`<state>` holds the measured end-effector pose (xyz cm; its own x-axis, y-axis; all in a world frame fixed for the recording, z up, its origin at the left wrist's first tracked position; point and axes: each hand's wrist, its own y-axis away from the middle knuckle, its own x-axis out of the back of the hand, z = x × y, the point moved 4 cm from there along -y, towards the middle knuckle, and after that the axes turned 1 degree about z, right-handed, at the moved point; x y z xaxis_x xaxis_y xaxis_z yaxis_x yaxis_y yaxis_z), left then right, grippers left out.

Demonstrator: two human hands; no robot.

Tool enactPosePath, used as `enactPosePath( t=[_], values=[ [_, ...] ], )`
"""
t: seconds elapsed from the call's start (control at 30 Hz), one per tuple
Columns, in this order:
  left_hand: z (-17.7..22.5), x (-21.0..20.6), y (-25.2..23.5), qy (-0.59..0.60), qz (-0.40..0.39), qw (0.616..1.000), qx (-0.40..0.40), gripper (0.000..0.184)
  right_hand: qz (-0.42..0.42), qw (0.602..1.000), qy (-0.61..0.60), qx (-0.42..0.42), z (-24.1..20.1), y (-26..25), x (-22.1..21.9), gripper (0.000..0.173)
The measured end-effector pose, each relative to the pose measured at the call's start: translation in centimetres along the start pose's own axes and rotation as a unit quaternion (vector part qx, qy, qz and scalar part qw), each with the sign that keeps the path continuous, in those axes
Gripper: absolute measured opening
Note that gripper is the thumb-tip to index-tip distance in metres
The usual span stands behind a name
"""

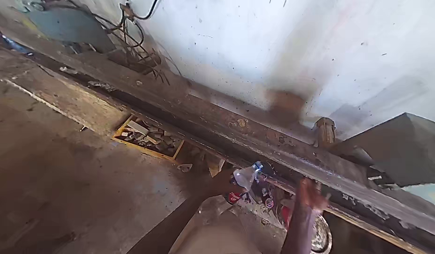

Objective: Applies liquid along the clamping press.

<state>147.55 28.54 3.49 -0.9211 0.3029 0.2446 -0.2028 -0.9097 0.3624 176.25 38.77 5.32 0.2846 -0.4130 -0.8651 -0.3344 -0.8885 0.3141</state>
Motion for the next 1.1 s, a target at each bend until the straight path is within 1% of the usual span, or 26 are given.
enactPosePath(
  t=[0.03,0.07,0.1,0.13,0.17,0.2,0.23,0.27,0.3,0.33,0.37,0.4,0.43,0.47,0.5,0.6,0.67,0.73,0.77,0.83,0.87,0.9,1.0,1.03,1.1],
  values=[
    [-0.8,0.5,0.5,0.005,0.02,1.0,-0.02,0.076,0.007,1.0,0.005,0.028,-1.7,-0.4,-0.5,0.069],
    [-1.2,1.0,1.4,0.009,0.04,0.997,-0.067,0.075,0.019,0.998,0.009,0.056,-3.2,-1.1,-0.4,0.067],
    [0.1,1.3,3.2,0.015,0.056,0.99,-0.132,0.069,0.027,0.995,0.021,0.095,-4.6,-1.9,0.4,0.065],
    [4.6,1.6,5.5,0.036,0.067,0.985,-0.155,0.06,0.005,0.991,0.024,0.134,-6.0,-3.0,0.8,0.066],
    [12.8,1.7,8.7,0.077,0.106,0.991,-0.007,0.045,-0.029,0.987,0.025,0.156,-6.7,-3.8,0.6,0.069],
    [21.9,1.5,11.0,0.131,0.186,0.949,0.22,0.037,-0.046,0.985,0.024,0.164,-6.6,-4.1,0.7,0.068],
    [26.7,2.0,11.7,0.136,0.229,0.9,0.346,0.036,-0.047,0.984,0.032,0.166,-6.2,-3.7,1.5,0.069],
    [26.6,2.6,11.9,0.142,0.263,0.879,0.371,0.036,-0.057,0.984,0.051,0.163,-5.8,-3.2,1.9,0.07],
    [21.0,3.5,11.9,0.157,0.296,0.897,0.289,0.037,-0.079,0.983,0.073,0.151,-4.7,-2.5,1.7,0.073],
    [11.2,4.8,11.3,0.143,0.26,0.95,0.098,0.046,-0.095,0.985,0.073,0.121,-2.6,-1.4,1.1,0.077],
    [1.2,5.9,9.5,0.113,0.238,0.961,-0.082,0.06,-0.101,0.989,0.067,0.082,0.4,0.1,0.4,0.08],
    [-5.0,7.0,7.9,0.111,0.235,0.962,-0.081,0.072,-0.103,0.992,0.053,0.041,3.9,1.6,-0.6,0.08],
    [-8.2,8.2,6.8,0.117,0.235,0.964,-0.03,0.081,-0.11,0.993,0.044,0.004,7.6,3.2,-1.6,0.081],
    [-9.6,9.1,6.6,0.119,0.228,0.966,0.015,0.086,-0.121,0.991,0.042,-0.027,10.8,4.9,-2.1,0.082],
    [-9.9,9.7,6.7,0.111,0.222,0.968,0.04,0.087,-0.126,0.99,0.045,-0.053,13.7,6.6,-2.6,0.082],
    [-9.9,11.9,6.3,0.052,0.203,0.978,0.01,0.088,-0.158,0.978,0.056,-0.127,20.8,10.1,-4.2,0.082],
    [-10.2,12.8,5.8,0.021,0.166,0.986,-0.011,0.089,-0.174,0.97,0.079,-0.153,23.3,11.4,-3.7,0.083],
    [-9.4,13.0,5.3,-0.018,0.1,0.995,-0.021,0.088,-0.171,0.967,0.091,-0.164,24.6,12.0,-2.7,0.075],
    [-8.9,12.9,5.1,-0.041,0.055,0.997,-0.024,0.086,-0.161,0.969,0.098,-0.159,25.1,12.0,-2.1,0.068],
    [-7.3,12.2,4.3,-0.085,-0.031,0.996,-0.009,0.079,-0.108,0.977,0.108,-0.149,25.2,11.8,-1.3,0.047],
    [-6.8,11.7,3.7,-0.094,-0.067,0.993,0.005,0.077,-0.096,0.978,0.104,-0.152,25.1,11.4,-1.2,0.038],
    [-6.7,11.2,3.1,-0.092,-0.093,0.991,0.02,0.078,-0.094,0.979,0.093,-0.157,24.7,11.0,-1.1,0.035],
    [-6.6,9.9,1.7,-0.023,-0.138,0.989,0.054,0.074,-0.065,0.981,0.061,-0.172,23.3,10.1,-0.6,0.04],
    [-6.3,9.4,1.5,0.008,-0.149,0.987,0.062,0.07,-0.054,0.982,0.055,-0.175,22.9,9.8,-0.3,0.04],
    [-4.9,8.5,1.0,0.061,-0.163,0.983,0.061,0.055,-0.049,0.981,0.05,-0.18,21.9,8.8,-0.3,0.037]
  ],
)
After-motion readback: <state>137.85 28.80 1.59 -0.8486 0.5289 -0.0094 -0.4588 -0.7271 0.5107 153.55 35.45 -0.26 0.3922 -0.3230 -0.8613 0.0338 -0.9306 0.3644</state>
